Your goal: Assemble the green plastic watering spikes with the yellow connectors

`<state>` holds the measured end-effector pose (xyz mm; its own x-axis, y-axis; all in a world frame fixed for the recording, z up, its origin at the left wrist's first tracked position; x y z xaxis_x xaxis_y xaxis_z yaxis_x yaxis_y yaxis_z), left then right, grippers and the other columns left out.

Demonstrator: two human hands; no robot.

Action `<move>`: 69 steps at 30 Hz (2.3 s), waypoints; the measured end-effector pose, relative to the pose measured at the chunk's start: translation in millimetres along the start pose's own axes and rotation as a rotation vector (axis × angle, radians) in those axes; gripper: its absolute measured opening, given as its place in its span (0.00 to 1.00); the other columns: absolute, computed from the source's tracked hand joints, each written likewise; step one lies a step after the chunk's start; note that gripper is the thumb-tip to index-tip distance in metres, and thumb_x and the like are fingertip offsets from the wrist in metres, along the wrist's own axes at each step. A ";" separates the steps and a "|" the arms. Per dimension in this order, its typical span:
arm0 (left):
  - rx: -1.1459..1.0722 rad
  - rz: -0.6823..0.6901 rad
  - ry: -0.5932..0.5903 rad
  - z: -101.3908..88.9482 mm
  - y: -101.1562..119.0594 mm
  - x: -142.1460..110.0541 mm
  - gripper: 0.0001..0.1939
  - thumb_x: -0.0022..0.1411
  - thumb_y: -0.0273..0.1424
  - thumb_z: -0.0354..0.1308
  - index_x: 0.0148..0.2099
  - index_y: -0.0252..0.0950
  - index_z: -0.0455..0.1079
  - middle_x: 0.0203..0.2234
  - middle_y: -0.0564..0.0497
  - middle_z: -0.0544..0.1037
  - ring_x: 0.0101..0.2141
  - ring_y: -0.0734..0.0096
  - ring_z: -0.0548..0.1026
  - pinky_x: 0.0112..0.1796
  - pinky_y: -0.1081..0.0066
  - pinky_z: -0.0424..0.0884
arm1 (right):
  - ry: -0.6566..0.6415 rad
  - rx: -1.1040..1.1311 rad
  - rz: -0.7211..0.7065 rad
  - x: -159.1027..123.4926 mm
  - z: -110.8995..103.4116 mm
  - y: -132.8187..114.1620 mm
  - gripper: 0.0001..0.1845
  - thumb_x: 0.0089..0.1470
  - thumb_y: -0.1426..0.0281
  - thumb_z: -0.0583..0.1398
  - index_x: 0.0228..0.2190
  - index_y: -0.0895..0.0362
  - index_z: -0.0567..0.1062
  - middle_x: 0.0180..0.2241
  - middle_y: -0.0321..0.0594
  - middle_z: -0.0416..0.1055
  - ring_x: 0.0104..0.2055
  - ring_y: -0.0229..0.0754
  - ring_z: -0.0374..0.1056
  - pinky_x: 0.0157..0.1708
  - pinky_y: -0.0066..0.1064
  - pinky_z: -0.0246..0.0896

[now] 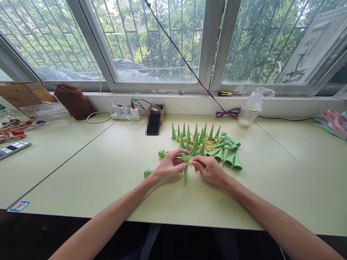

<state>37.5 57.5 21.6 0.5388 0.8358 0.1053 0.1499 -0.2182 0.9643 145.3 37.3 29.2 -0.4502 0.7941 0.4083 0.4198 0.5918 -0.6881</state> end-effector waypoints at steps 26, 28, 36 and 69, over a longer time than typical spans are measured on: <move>0.019 0.001 0.003 0.7 2.5 -0.7 0.18 0.60 0.40 0.61 0.49 0.35 0.68 0.19 0.61 0.55 0.19 0.79 0.62 0.23 0.75 0.61 | 0.004 -0.003 0.015 -0.3 -0.4 1.1 0.18 0.66 0.63 0.51 0.25 0.55 0.66 0.21 0.33 0.66 0.22 0.35 0.59 0.26 0.27 0.54; 0.013 -0.001 0.003 1.0 2.7 -0.7 0.18 0.60 0.40 0.61 0.49 0.35 0.68 0.20 0.61 0.55 0.19 0.79 0.62 0.23 0.75 0.61 | 0.003 -0.007 0.014 -0.1 0.0 1.2 0.19 0.67 0.63 0.51 0.24 0.55 0.66 0.21 0.33 0.65 0.22 0.35 0.59 0.26 0.27 0.53; 0.005 -0.011 -0.013 3.0 2.3 -2.1 0.18 0.61 0.38 0.60 0.50 0.35 0.67 0.20 0.61 0.57 0.20 0.79 0.62 0.23 0.75 0.60 | -0.012 0.000 0.030 0.2 2.5 4.9 0.20 0.68 0.63 0.48 0.25 0.56 0.67 0.20 0.32 0.64 0.21 0.35 0.59 0.27 0.28 0.54; -0.028 -0.034 0.042 -2.7 -2.6 -0.4 0.17 0.59 0.37 0.62 0.48 0.36 0.67 0.20 0.60 0.60 0.19 0.79 0.66 0.23 0.75 0.63 | 0.056 0.034 0.033 0.3 -6.4 0.4 0.13 0.65 0.68 0.54 0.28 0.57 0.71 0.24 0.34 0.69 0.24 0.35 0.60 0.27 0.27 0.54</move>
<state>34.6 59.1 19.8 0.4985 0.8630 0.0820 0.1444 -0.1759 0.9738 150.4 38.6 32.9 -0.3909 0.8203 0.4175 0.4067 0.5608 -0.7212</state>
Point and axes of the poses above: each hand's wrist, its own x-axis towards the middle knuckle, its own z-axis out of the palm, y = z × x, the point moved 10 cm from there along x, towards the middle knuckle
